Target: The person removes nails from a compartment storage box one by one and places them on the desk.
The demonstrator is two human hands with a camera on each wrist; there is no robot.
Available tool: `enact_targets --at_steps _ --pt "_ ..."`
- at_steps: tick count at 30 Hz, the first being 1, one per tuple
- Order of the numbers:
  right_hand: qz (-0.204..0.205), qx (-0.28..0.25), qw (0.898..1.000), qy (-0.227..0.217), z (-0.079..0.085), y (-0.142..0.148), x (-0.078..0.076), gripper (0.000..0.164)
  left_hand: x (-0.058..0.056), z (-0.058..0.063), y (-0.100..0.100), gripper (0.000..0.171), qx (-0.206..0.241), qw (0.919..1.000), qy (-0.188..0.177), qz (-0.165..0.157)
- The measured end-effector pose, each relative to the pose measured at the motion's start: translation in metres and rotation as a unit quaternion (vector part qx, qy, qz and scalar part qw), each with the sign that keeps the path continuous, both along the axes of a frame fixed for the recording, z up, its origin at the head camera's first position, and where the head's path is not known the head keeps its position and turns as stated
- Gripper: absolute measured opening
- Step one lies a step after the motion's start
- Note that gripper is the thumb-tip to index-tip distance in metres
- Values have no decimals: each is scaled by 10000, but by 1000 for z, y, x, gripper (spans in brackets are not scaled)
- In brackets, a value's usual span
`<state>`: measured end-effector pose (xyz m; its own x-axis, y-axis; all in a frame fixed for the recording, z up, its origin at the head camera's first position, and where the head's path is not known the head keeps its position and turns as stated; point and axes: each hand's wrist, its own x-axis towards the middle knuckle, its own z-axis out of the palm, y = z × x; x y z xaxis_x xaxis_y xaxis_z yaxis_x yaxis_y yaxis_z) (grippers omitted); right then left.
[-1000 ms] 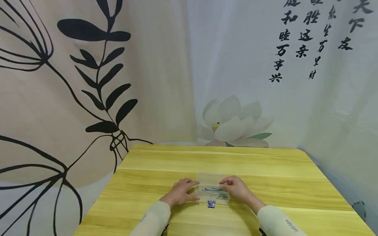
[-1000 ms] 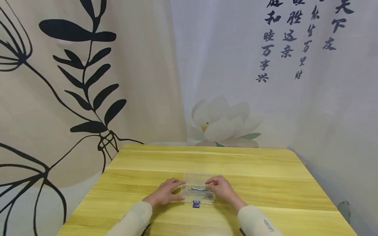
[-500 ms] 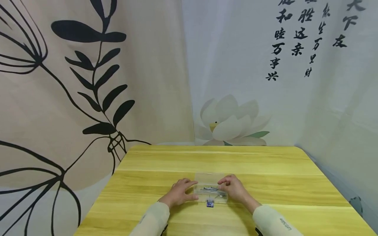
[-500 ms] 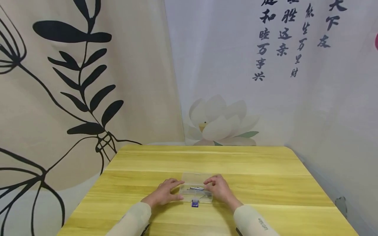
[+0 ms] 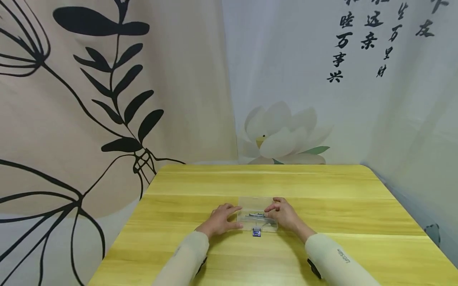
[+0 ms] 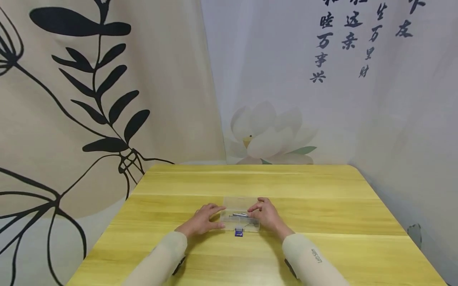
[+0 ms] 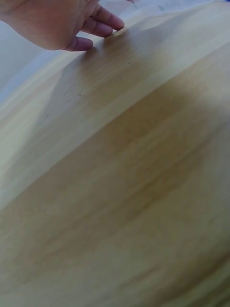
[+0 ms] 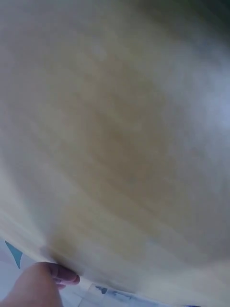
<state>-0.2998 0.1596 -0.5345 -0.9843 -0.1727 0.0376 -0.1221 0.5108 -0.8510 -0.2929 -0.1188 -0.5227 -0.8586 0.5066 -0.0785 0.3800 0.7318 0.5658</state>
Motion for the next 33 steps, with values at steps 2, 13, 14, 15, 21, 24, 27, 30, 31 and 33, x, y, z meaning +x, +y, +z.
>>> enact_targets --at_steps 2,13,14,15,21,24,27,30,31,33 --pt "31 47 10000 -48 1 0 -2 4 -2 0 0 71 -27 10000 -42 1" --pt "-110 149 9997 173 0 -2 -1 7 1 2 2 70 -17 9999 -128 80" --pt "-142 179 9996 193 0 -2 -1 7 1 2 2 70 -19 9999 -131 82" --pt "-173 206 9994 198 1 -2 -1 5 1 3 2 70 -21 9999 -127 83" --pt "-310 382 9987 153 4 -3 0 3 -1 5 3 71 -30 9998 -167 92" --pt "-334 445 9984 125 6 -3 1 3 -2 4 3 71 -11 9998 -180 96" --pt "-316 538 9980 135 7 -3 3 5 -3 4 3 71 0 9998 -156 90" --pt "-295 588 9977 141 7 -4 4 5 -2 3 2 70 10 9998 -149 92" --pt "-291 597 9977 145 7 -4 4 6 -1 3 2 70 17 9998 -153 92" --pt "-284 611 9976 155 7 -4 5 6 0 2 1 70 41 9998 -166 97"
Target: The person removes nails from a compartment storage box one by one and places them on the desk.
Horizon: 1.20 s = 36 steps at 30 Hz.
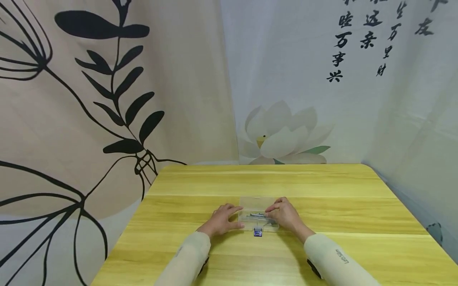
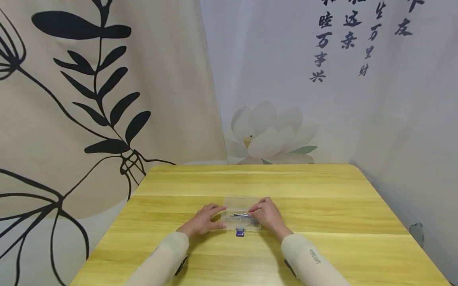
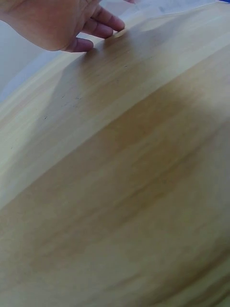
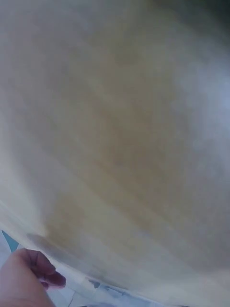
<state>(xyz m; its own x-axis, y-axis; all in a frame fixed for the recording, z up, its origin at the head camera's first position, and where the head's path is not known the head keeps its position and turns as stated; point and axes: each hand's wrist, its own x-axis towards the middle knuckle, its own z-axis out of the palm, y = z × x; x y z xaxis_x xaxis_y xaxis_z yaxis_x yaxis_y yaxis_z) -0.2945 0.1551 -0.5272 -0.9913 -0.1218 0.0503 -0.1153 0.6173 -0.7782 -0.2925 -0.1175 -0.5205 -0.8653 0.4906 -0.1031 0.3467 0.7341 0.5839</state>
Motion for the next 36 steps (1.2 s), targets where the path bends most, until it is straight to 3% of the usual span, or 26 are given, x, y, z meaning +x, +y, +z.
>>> enact_targets --at_steps 9,14,17,23,31,36 --pt "75 31 9999 137 -7 0 3 9 7 0 1 69 -12 10000 -15 45" --pt "295 538 9942 883 -12 1 -1 5 7 0 2 68 -48 10000 20 51" --pt "618 569 9880 1295 -12 0 -6 9 7 2 3 67 -16 9999 44 92" --pt "1256 205 9859 1086 -10 -3 -13 10 5 3 3 68 8 9999 70 94" --pt "1376 221 9881 647 -8 -4 -16 7 2 -1 3 69 -78 9998 134 106" --pt "1442 340 9852 866 -8 -6 -18 3 2 -3 3 69 -32 9999 60 121"
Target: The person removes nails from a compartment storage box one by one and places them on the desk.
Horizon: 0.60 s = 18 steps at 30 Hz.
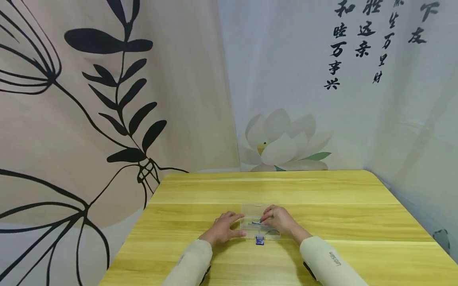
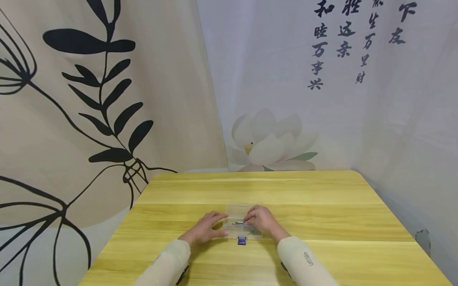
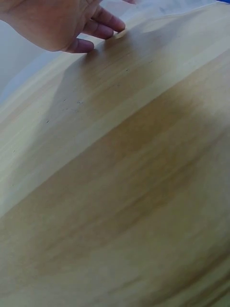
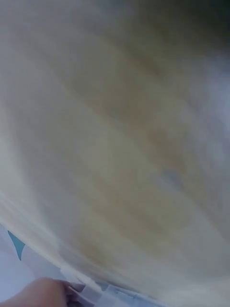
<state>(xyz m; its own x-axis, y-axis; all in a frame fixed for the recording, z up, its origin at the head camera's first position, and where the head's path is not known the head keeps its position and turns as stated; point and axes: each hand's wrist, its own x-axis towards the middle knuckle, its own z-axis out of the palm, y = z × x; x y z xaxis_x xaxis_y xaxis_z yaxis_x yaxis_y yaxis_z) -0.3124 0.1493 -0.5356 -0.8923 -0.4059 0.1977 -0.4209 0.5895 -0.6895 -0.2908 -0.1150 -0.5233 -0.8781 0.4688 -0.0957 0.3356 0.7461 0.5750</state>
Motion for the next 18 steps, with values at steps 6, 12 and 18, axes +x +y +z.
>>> enact_targets --at_steps 6,12,18 --pt "91 41 9998 150 -1 -4 -2 6 1 1 1 69 7 10000 -46 34" --pt "20 58 10000 -43 0 -9 -2 7 1 2 1 69 -13 10000 -47 16" --pt "-47 111 9998 -186 -1 -12 -2 6 3 4 0 69 -4 10000 -31 0"
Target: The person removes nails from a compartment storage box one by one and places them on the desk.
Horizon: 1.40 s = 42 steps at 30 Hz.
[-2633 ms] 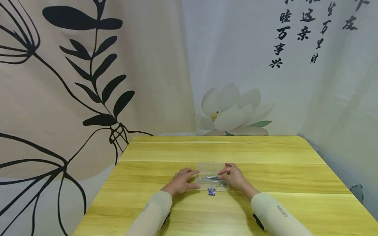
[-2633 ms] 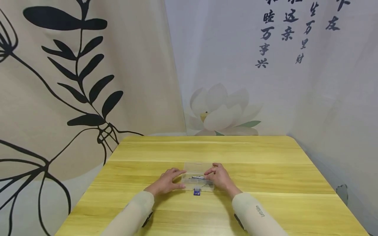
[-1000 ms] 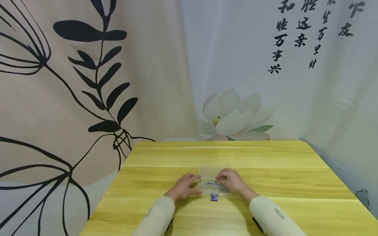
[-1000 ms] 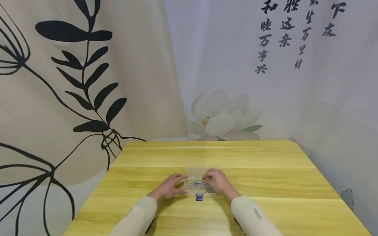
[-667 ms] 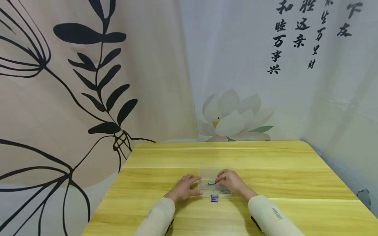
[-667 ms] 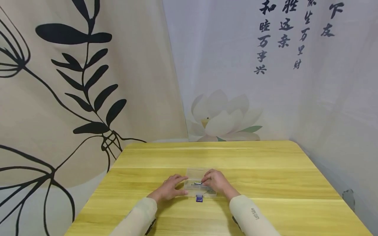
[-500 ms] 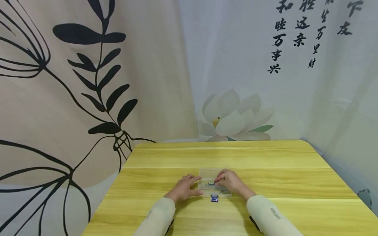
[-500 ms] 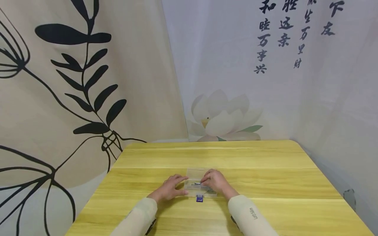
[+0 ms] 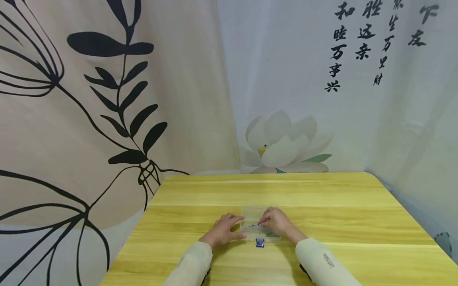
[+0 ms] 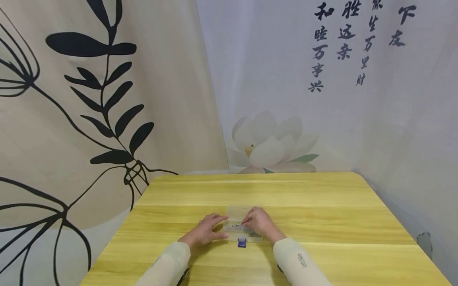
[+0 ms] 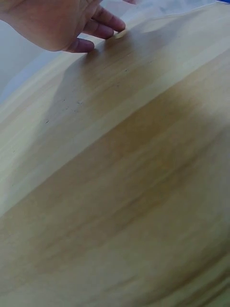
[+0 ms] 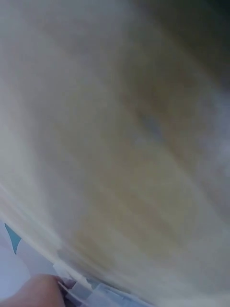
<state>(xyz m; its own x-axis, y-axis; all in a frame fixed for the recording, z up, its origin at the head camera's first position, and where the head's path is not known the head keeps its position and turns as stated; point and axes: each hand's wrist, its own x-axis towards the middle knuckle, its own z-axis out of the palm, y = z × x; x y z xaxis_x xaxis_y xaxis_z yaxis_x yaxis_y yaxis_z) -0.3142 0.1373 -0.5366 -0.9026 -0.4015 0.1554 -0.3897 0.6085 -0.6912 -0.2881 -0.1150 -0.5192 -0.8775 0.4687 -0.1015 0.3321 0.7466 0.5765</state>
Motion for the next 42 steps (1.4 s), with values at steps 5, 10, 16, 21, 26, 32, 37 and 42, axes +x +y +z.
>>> enact_targets --at_steps 5,10,16,21,26,32,37,42 --pt "122 65 9999 39 -2 -1 0 10 1 1 0 70 23 10000 -33 23" --pt "179 285 9992 211 -1 -1 -2 12 1 -1 0 70 57 10000 -51 40" --pt "529 660 9947 582 1 1 -3 12 1 -3 -1 70 35 10000 -51 24" --pt "723 781 9921 668 -1 2 -3 11 1 -4 -1 70 42 9999 -80 47" --pt "889 985 9882 768 5 5 -4 9 1 -3 0 70 57 10000 -39 9" --pt "1275 1407 9755 1108 14 3 -2 6 2 -2 1 70 38 10000 -67 50" --pt "1204 1506 9722 1330 14 2 0 10 1 -1 1 70 17 10000 -14 57" --pt "1141 1357 9740 1410 11 2 3 10 3 0 1 70 29 9999 -90 89"
